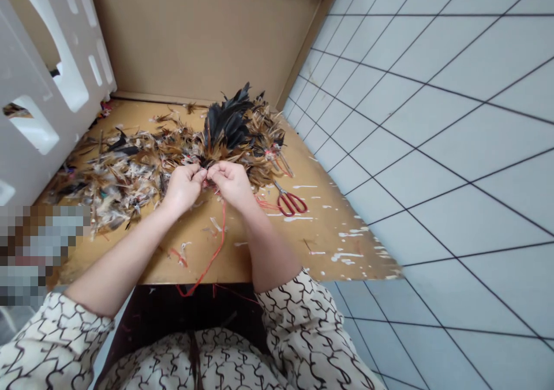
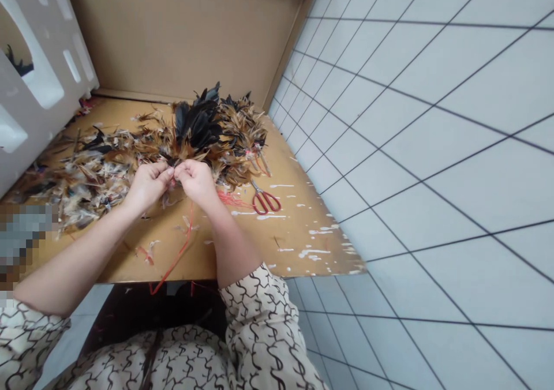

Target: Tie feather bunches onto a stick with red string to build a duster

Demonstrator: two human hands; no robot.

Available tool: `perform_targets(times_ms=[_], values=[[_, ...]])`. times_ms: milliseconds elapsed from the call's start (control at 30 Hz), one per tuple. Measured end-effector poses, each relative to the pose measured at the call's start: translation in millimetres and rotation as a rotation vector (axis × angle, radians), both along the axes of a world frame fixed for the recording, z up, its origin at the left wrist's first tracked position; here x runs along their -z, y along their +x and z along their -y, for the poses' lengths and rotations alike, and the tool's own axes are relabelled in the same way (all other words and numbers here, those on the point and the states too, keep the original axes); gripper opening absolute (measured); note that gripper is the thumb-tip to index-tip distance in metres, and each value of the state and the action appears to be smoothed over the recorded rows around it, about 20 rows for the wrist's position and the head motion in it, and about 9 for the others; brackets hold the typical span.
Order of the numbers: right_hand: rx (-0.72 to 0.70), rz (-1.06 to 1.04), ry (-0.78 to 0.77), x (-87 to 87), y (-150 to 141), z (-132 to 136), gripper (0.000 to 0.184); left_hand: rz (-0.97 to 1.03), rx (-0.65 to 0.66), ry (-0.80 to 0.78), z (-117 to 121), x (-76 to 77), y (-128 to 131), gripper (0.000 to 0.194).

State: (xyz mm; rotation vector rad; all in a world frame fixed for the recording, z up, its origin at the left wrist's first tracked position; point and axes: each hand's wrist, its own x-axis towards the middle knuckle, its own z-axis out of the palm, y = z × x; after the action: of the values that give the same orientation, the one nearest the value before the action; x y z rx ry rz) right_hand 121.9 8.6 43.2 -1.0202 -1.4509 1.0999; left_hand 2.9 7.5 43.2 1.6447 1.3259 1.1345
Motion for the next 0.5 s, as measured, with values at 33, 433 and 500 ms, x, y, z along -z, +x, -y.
perform_targets(times_ms=[33, 433, 500], values=[[0.003, -0.015, -0.016, -0.8, 1, 0, 0.012, -0.052, 0.001, 0.012, 0, 0.2, 1, 0.026], [0.046, 0.162, 0.038, -5.5, 2, 5, 0.012, -0.793, -0.100, 0.224, 10, 2.1, 5, 0.032], [0.032, 0.188, 0.046, -5.1, 2, 6, 0.014, -0.872, -0.105, 0.222, 13, 7.0, 7, 0.033]])
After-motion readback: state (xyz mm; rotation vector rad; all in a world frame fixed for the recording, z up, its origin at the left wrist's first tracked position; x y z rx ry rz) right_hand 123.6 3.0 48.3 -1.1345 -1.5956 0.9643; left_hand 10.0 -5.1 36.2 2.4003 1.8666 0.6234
